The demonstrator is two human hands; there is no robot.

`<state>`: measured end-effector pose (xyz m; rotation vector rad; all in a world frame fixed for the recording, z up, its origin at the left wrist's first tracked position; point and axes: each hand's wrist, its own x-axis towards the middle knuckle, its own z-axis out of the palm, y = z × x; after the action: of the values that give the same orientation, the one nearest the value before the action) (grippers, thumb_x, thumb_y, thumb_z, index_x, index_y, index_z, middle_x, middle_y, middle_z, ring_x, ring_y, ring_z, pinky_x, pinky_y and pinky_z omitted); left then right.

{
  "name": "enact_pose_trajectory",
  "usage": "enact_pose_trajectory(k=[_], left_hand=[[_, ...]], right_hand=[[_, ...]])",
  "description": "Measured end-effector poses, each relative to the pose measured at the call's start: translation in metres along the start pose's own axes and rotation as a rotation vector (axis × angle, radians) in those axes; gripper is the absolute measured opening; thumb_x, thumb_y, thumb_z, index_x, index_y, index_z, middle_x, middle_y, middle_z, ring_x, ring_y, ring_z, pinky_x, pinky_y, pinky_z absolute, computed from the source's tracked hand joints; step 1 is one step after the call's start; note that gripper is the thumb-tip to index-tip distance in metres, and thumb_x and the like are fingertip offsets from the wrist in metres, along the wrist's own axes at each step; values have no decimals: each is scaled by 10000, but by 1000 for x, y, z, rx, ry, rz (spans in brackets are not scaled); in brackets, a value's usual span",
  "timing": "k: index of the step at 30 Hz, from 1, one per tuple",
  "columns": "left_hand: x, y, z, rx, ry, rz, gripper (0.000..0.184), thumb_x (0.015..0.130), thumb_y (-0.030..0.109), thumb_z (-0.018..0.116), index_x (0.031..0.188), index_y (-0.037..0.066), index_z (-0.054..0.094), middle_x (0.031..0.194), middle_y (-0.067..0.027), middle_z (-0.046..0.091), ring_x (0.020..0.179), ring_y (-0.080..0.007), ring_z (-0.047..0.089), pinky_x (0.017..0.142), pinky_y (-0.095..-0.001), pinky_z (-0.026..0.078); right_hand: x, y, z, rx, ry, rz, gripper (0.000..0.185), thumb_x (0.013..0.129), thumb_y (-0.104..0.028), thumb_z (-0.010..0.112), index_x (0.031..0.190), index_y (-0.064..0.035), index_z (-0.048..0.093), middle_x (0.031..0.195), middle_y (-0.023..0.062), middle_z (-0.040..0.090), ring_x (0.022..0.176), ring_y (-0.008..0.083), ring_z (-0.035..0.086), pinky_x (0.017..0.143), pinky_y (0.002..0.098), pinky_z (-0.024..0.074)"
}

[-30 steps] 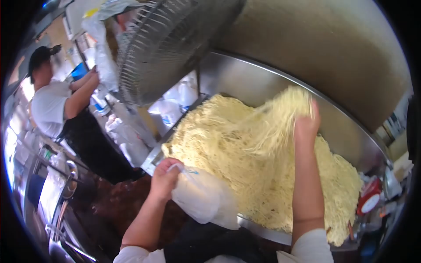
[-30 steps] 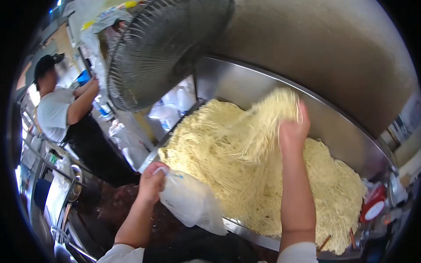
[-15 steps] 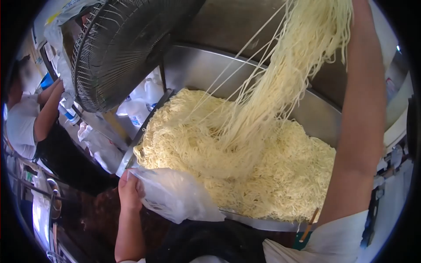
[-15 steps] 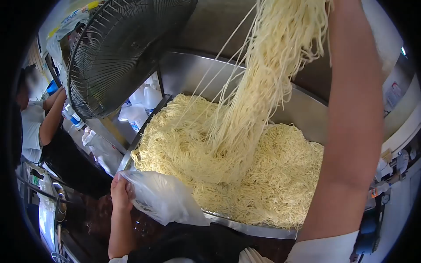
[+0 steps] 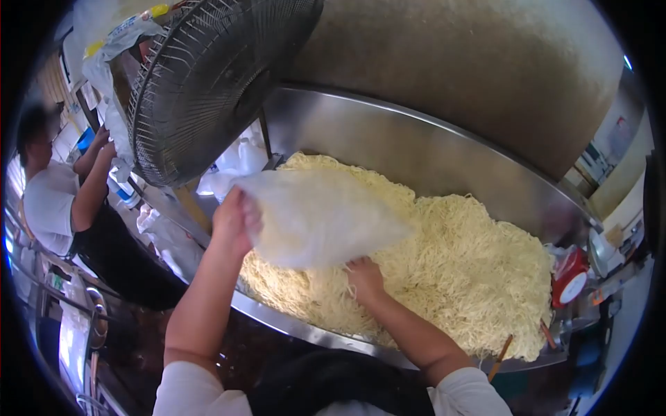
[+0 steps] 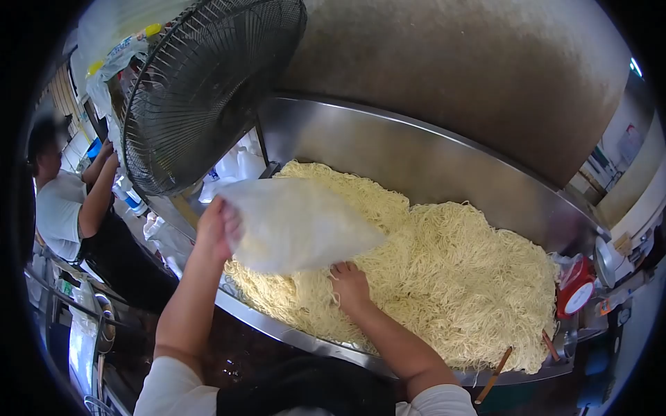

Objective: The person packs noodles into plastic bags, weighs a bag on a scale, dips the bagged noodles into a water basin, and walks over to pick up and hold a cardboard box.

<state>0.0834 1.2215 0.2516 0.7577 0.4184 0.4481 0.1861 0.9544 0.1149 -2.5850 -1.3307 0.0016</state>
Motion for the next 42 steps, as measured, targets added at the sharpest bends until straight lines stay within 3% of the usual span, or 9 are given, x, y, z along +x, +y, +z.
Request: enact_pose_trajectory(k=[8,10,14,17,24,31,35,40,42], left_hand=[[73,-43,89,360,-10,418,291,948,320,485,958,60,615,618,2,492,528,-72,470,454,-210,375],[64,-70,104,703,-126,756,298,946,302,508,993,37,635,722,-42,602,644,-121,571,581,-252,466],[-19,-76,136,817,-408,829,218,888,223,599,1025,66,665,779,-81,647,677,-154,609,616,-291,487],[-40,-78,123,1131,-546,1334,236,827,179,635,1047,100,669,732,-75,622,628,-196,604,566,-330,490],[-72,-130,87,1050,-423,1283,260,782,145,667,1041,122,678,647,-64,575,561,-235,573,492,-333,466],[-117,-127,101,1441,-755,932,400,767,149,571,1165,179,609,840,-62,657,732,-262,639,620,-367,526],[-75,-98,99,1237,-204,899,335,784,102,585,1105,171,648,901,-139,667,755,-284,654,684,-370,531],[-43,-62,75,706,-189,767,195,888,71,533,1046,50,646,733,-22,638,535,-144,562,524,-248,460],[-69,-40,71,598,-159,323,154,924,70,511,1015,28,627,634,51,507,464,-48,399,425,-199,307]], right_hand=[[-17,-20,-109,481,270,-40,518,590,-89,736,1084,-2,604,1093,159,606,1023,282,592,914,333,454],[-10,-22,-136,867,379,-125,468,679,-152,758,1097,-19,593,1068,104,609,978,235,599,874,324,470],[16,-14,-147,1041,494,-97,523,764,-204,719,1207,-9,520,1119,101,593,1027,208,568,915,334,454],[35,-14,-148,1933,263,437,417,799,-65,650,1189,-10,515,1062,75,596,961,184,584,854,292,469],[56,-28,-133,1985,251,345,402,851,-121,594,1228,-20,493,1098,82,589,975,176,579,844,292,474],[51,-46,-106,1889,165,359,396,904,-177,539,1266,-30,471,1134,89,581,990,167,575,834,291,479],[56,-44,-104,1725,64,319,397,934,-209,507,1288,-36,458,1154,93,577,998,162,572,828,291,482],[41,-10,-118,1144,-436,-57,581,786,-130,685,1303,-10,450,1147,84,589,989,144,551,871,300,450],[24,-6,-129,994,-315,-67,709,724,-221,750,1332,-34,439,1273,155,521,1135,223,509,969,351,393]])
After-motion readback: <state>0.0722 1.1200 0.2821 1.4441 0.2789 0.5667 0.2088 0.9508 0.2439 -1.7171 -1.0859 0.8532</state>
